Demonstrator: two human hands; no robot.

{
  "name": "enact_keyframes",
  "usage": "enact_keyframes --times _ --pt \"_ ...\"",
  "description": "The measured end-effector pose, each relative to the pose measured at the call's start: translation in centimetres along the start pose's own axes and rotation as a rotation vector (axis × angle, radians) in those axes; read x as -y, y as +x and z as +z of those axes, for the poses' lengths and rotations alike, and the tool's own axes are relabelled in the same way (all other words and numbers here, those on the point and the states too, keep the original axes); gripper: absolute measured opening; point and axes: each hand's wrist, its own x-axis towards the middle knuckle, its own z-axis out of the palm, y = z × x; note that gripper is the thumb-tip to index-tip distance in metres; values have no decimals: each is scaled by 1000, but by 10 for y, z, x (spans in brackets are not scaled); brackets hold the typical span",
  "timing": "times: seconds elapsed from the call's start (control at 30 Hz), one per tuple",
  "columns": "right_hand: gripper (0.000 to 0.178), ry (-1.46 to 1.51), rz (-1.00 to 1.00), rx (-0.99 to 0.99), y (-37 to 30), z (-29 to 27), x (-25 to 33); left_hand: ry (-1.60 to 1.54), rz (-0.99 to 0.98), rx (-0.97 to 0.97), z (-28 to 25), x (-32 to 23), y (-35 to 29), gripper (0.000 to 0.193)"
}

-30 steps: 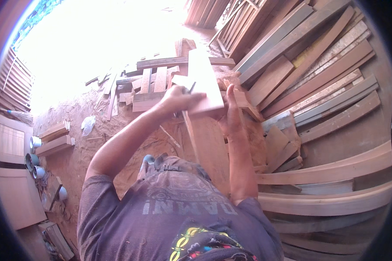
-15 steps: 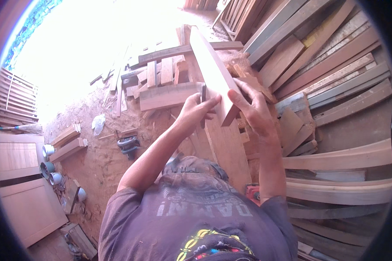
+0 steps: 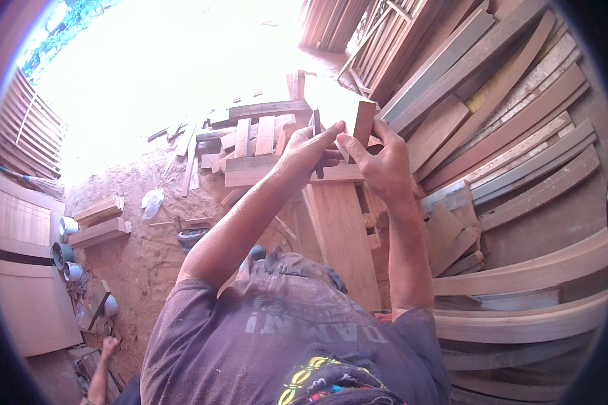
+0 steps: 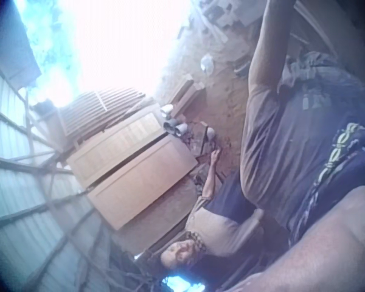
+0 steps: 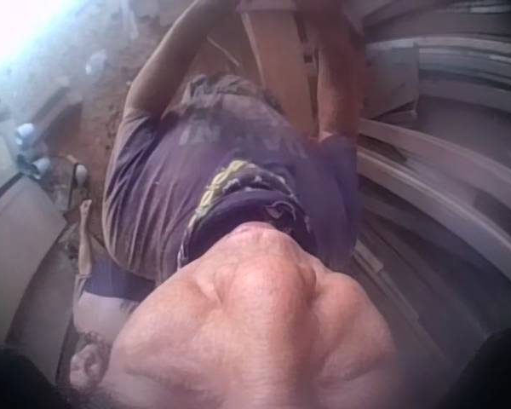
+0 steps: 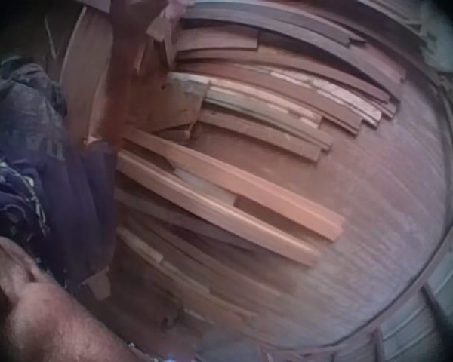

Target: The person uses a circular saw to cut wooden planks in a workshop. They measure and mark the wood with a tape measure and square, then cut the planks and stack them on a workbench.

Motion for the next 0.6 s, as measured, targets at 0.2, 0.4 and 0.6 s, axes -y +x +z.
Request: enact_keyframes --times 0.2,0.4,0.6 --pt "34 29 25 7 -5 3 1 42 -46 -35 2 -5 -12 62" --pt "34 23 -2 -17 -7 6 5 32 -22 -36 -5 4 -8 63" --pt "33 44 10 -9 -9 6 1 34 -14 -36 -5 7 -5 62"
